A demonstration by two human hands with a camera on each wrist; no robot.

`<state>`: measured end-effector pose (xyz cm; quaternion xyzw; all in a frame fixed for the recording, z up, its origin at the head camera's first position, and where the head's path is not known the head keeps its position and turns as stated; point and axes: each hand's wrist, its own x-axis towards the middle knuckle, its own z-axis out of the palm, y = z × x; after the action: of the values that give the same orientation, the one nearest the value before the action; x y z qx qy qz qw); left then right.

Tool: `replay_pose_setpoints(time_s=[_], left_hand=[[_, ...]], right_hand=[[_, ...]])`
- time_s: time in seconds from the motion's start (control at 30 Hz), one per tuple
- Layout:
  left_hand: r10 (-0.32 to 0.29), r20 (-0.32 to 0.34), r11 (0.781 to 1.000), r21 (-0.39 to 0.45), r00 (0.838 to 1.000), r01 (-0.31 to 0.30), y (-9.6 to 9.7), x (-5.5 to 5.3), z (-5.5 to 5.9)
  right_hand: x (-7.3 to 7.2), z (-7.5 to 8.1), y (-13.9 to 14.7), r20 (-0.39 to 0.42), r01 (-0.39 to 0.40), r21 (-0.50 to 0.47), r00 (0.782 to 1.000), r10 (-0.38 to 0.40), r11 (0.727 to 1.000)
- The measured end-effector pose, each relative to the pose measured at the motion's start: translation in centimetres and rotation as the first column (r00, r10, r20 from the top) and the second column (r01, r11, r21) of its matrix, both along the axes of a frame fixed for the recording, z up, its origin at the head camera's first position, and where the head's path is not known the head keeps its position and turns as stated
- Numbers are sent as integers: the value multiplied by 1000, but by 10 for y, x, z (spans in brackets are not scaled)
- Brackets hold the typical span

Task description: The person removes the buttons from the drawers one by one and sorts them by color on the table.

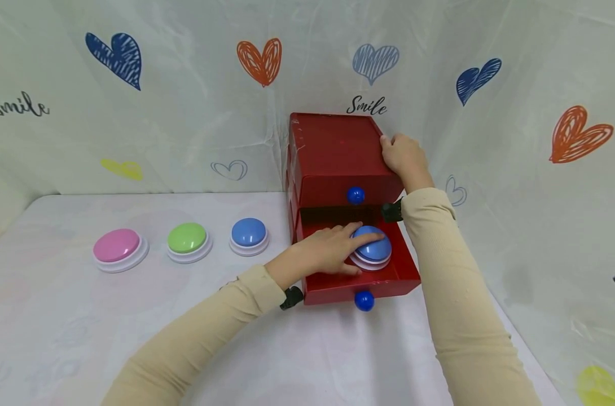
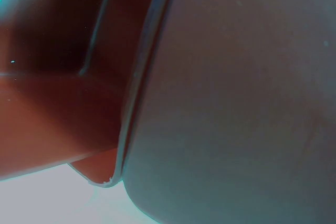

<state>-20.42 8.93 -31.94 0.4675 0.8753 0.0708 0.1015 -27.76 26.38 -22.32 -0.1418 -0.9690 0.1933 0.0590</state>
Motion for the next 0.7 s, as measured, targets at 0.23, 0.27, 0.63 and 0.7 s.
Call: replay_pose_setpoints(time_s=[0.23, 0.27, 0.63, 0.7], left_hand=[[-2, -21, 1000, -4, 1000, 2, 1, -1, -1], [-3, -28, 1000, -3, 1000, 3, 1, -2, -1], [-1, -25, 1000, 13, 1000, 2, 2, -4, -2], [2, -20, 1000, 17, 1000, -2, 2, -4, -2]], right_hand=[[0, 1, 0, 0, -5, 0, 1000, 5, 1000], [0, 1, 0, 1, -5, 0, 1000, 5, 1000], [-1, 0, 1, -8, -13, 14, 1000, 13, 1000], [-1, 0, 1, -8, -12, 16, 1000, 12, 1000]])
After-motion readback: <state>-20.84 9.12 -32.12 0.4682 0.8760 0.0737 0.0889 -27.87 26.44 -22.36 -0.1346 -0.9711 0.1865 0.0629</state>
